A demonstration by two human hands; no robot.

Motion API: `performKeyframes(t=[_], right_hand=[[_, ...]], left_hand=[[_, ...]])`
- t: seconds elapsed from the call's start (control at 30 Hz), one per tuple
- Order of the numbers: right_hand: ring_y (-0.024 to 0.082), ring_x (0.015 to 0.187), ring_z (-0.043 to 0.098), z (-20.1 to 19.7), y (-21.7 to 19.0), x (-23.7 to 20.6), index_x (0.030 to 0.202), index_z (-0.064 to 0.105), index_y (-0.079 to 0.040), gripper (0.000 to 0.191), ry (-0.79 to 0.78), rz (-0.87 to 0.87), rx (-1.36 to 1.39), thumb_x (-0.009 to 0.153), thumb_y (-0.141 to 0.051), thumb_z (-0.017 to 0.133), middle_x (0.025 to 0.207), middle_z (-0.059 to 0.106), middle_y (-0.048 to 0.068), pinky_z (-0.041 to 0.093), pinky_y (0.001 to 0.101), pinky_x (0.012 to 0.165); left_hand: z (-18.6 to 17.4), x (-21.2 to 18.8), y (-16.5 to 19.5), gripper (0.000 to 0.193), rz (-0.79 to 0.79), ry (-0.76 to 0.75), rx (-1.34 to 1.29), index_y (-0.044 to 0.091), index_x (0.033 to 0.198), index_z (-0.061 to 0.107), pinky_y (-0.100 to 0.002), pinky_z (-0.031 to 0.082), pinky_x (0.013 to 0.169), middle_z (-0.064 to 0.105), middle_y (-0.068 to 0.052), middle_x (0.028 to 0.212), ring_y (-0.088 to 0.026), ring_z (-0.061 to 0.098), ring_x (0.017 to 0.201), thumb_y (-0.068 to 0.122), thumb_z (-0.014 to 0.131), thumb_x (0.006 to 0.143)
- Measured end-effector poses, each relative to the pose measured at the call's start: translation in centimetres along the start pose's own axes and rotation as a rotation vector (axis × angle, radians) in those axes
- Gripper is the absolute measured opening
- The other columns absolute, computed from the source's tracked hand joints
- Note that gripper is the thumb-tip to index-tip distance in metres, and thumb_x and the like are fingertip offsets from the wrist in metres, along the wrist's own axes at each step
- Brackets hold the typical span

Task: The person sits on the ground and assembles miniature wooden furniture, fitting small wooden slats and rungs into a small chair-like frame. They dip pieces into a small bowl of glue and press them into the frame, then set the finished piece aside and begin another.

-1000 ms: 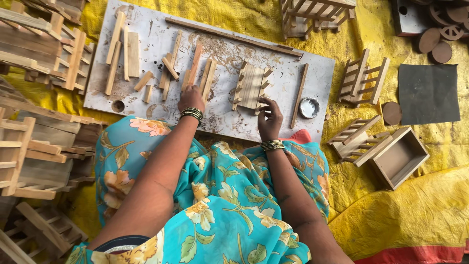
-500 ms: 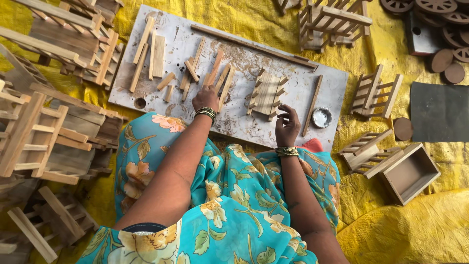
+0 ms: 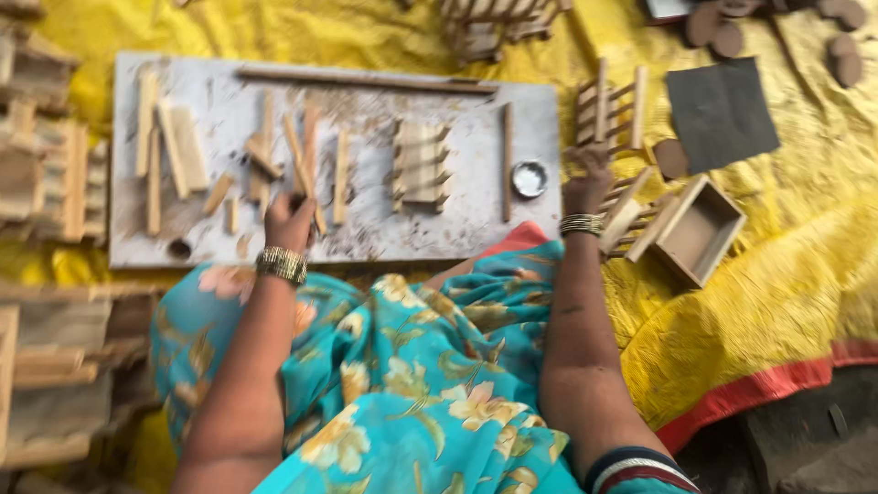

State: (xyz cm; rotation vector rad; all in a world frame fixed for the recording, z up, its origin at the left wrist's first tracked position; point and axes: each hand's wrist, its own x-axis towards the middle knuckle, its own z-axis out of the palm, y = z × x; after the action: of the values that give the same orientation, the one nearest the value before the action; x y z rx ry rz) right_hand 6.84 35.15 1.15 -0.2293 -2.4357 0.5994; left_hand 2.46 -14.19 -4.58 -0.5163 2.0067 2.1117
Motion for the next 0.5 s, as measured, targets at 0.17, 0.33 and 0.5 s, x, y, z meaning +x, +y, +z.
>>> performKeyframes(t=[0.17, 0.33, 0.5], right_hand=[[0.037, 0.130, 0.047, 2.4, -1.7, -1.5, 0.109, 0.082, -0.030, 0.058, -0.237, 0.131, -0.265, 0.075, 0.010, 0.055, 0.137, 0.058, 0.010, 0.040, 0.0466, 0.111], [0.031, 0.140, 0.040, 2.5, -3.3, -2.5, 0.119, 0.076, -0.032, 0.057, -0.460, 0.304, -0.396, 0.076, 0.003, 0.060, 0.151, 0.044, 0.005, 0.033, 0.0566, 0.110], [0.028, 0.147, 0.034, 2.2, -3.7, -2.3, 0.129, 0.071, -0.030, 0.061, -0.497, 0.373, -0.423, 0.077, 0.000, 0.062, 0.158, 0.035, 0.005, 0.030, 0.0566, 0.115]], left_hand=[[1.7, 0.9, -0.5, 0.023, 0.087, -0.078, -0.022, -0.001, 0.102, 0.061, -0.027, 0.046, 0.040, 0.066, -0.005, 0.073, -0.011, 0.058, 0.048, 0.019, 0.073, 0.097], [3.2, 2.5, -0.1, 0.024, 0.085, -0.130, -0.046, 0.001, 0.104, 0.058, -0.028, 0.046, 0.038, 0.067, -0.006, 0.077, -0.011, 0.056, 0.046, 0.018, 0.072, 0.095], [3.5, 2.5, -0.4, 0.024, 0.083, -0.152, -0.034, 0.001, 0.104, 0.057, -0.027, 0.047, 0.039, 0.068, -0.006, 0.079, -0.010, 0.059, 0.049, 0.018, 0.073, 0.095]])
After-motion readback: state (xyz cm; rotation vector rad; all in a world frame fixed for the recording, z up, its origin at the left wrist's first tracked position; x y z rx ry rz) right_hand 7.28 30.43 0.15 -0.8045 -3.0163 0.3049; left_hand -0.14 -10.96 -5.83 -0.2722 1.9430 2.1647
